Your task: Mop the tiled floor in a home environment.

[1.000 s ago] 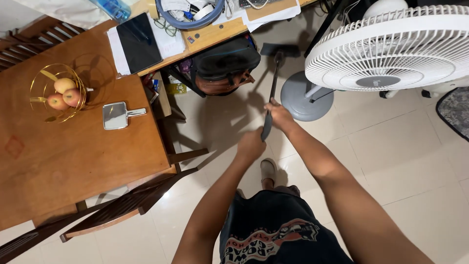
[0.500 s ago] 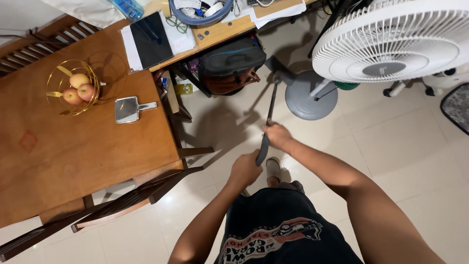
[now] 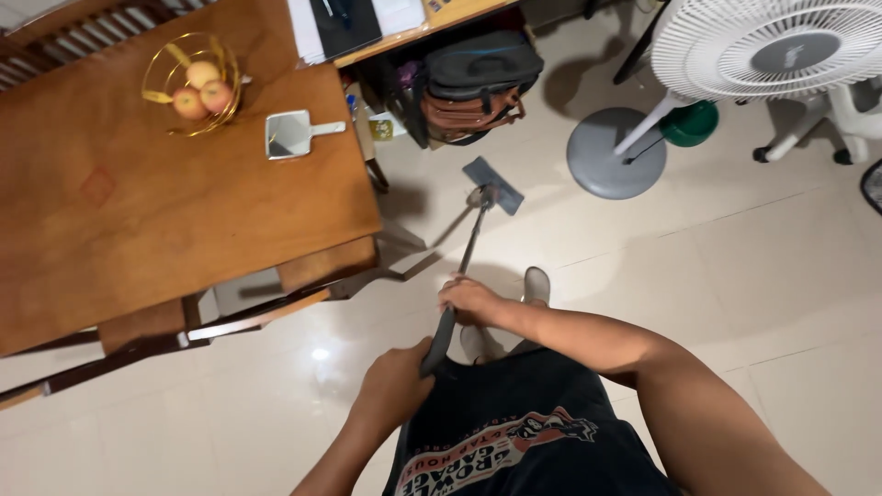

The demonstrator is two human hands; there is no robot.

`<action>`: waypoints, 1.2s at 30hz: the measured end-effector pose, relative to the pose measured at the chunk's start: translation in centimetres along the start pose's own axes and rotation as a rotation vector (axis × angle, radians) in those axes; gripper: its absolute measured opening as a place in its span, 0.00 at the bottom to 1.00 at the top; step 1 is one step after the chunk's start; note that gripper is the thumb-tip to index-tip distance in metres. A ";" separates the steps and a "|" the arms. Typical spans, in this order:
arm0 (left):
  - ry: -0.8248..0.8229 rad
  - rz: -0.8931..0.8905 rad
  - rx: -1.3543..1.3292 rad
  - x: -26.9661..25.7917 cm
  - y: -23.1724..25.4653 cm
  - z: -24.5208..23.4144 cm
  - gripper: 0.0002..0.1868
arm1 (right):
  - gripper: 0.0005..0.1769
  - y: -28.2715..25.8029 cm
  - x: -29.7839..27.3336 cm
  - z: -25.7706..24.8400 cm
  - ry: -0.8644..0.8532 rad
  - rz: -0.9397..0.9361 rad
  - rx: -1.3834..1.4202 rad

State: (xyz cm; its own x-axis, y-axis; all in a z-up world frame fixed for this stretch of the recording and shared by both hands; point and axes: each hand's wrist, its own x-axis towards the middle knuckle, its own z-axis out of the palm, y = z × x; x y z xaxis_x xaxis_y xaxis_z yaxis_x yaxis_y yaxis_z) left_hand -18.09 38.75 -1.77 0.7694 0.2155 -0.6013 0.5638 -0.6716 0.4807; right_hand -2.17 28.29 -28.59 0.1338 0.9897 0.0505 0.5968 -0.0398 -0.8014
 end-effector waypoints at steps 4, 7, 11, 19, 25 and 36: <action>0.012 -0.022 -0.023 -0.9 -2.1 0.6 0.19 | 0.06 -2.7 1.2 -0.7 -0.078 0.028 -0.002; 0.083 0.012 -0.053 0.9 -2.2 1.1 0.15 | 0.08 0.2 2.1 -0.9 -0.101 0.106 -0.084; 0.190 0.017 -0.094 4.5 -3.0 2.3 0.15 | 0.03 3.2 3.7 -2.1 -0.059 0.136 -0.114; 0.227 -0.112 -0.096 -0.5 -2.8 2.7 0.14 | 0.09 2.7 5.5 2.2 -0.199 0.482 0.309; 0.377 -0.224 -0.198 3.1 -0.1 5.7 0.24 | 0.04 10.2 7.1 2.4 -0.225 -0.235 0.014; 0.177 -0.242 -0.151 2.3 4.9 2.5 0.20 | 0.08 4.8 3.9 -3.5 -0.099 -0.393 0.104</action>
State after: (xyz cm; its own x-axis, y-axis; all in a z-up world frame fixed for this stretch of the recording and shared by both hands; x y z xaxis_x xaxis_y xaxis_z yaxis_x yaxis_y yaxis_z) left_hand -14.30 34.17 -2.46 0.6404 0.4847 -0.5958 0.7646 -0.4760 0.4346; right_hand 4.03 31.51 -30.16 -0.1677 0.9356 0.3106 0.5035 0.3521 -0.7890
